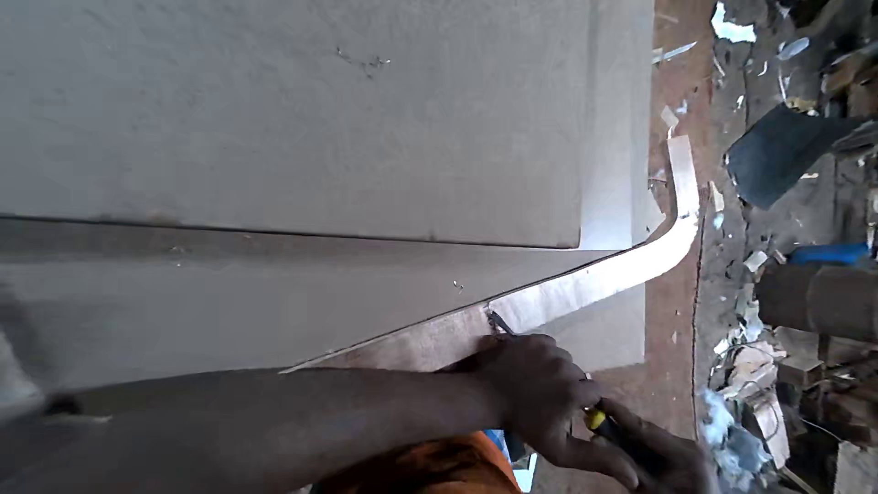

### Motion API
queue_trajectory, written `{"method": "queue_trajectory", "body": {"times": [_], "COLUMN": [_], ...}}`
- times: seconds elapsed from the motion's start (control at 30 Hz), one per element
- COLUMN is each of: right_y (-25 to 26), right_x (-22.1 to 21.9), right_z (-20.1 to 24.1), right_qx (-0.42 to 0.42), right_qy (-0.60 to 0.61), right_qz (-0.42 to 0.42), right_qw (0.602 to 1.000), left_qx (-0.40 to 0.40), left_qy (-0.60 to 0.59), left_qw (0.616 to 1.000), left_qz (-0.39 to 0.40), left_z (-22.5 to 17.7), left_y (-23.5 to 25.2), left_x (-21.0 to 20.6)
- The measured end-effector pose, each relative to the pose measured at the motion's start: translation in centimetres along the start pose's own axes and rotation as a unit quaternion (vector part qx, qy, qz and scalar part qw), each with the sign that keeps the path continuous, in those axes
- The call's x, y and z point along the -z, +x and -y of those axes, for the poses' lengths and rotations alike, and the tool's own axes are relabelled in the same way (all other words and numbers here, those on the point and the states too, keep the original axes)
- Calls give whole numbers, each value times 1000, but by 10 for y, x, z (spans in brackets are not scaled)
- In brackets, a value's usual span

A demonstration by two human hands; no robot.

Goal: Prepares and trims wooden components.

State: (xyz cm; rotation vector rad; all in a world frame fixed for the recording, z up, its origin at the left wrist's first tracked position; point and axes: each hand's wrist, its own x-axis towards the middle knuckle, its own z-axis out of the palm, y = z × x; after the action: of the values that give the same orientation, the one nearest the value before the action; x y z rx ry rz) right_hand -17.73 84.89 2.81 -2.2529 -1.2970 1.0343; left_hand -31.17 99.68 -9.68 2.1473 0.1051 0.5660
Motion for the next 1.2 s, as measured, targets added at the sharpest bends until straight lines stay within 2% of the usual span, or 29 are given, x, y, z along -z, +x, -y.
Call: {"method": "queue_trajectory", "body": {"times": [0.07,0.1,0.13,0.17,0.2,0.23,0.27,0.3,0.33,0.37,0.43,0.47,0.5,0.53,0.6,0.63,0.7,0.77,0.8,0.83,0.87,0.9,0.93,0.97,1.0,1.03,1.1,1.17,1.2], "right_y": [-5,-5,-5,-5,-4,-3,-3,-5,-5,-3,-8,-10,-12,-14,-15,-16,-18,-17,-16,-14,-11,-6,-2,1,3,5,0,-7,-11], "right_x": [-20,-27,-33,-40,-45,-52,-61,-71,-78,-84,-90,-92,-92,-91,-87,-86,-87,-96,-103,-108,-111,-113,-115,-117,-118,-115,-99,-80,-72], "right_z": [-20,-28,-35,-41,-47,-53,-61,-68,-71,-69,-58,-55,-54,-55,-50,-46,-43,-47,-50,-54,-59,-68,-77,-84,-86,-85,-74,-62,-57], "right_qx": [111,144,141,99,24,-77,-156,-186,-181,-159,-81,-32,12,50,88,89,73,38,2,-53,-121,-179,-222,-246,-253,-249,-227,-171,-130], "right_qy": [-171,-218,-190,-73,113,304,433,494,510,493,377,269,133,-11,-210,-255,-258,-106,34,202,361,491,581,625,629,607,507,390,342], "right_qz": [-96,-129,-130,-99,-27,55,118,145,141,110,-15,-93,-169,-238,-324,-330,-274,-176,-118,-51,30,117,193,243,252,229,145,66,37], "right_qw": [974,957,963,987,993,948,880,837,829,848,922,958,976,970,918,904,923,978,992,977,924,845,759,699,690,719,819,902,930], "left_qx": [19,36,49,62,72,75,76,77,77,77,85,89,89,80,54,44,31,30,29,17,13,10,9,3,-3,-14,-39,-81,-93], "left_qy": [34,42,49,56,60,68,75,84,96,106,103,94,93,99,113,113,113,105,95,94,87,87,85,86,90,93,110,146,161], "left_qw": [999,997,994,991,987,982,977,971,968,966,966,969,972,977,986,988,989,981,974,968,959,949,941,939,939,943,960,975,978], "left_qz": [29,57,79,101,130,158,185,209,218,222,221,212,196,169,110,92,93,163,206,233,270,303,327,333,331,318,256,143,97], "left_z": [-2,-3,-3,-4,-4,-4,-5,-7,-6,-4,-2,-1,-1,0,3,3,6,7,8,10,10,9,8,8,8,10,13,15,16], "left_y": [1,2,3,4,4,4,2,2,2,2,2,2,4,5,6,7,5,4,5,5,7,10,12,12,12,12,8,7,9], "left_x": [-1,0,0,0,1,1,0,-1,-1,0,2,2,3,2,0,-1,-1,3,6,7,10,15,17,17,16,17,18,17,19]}}
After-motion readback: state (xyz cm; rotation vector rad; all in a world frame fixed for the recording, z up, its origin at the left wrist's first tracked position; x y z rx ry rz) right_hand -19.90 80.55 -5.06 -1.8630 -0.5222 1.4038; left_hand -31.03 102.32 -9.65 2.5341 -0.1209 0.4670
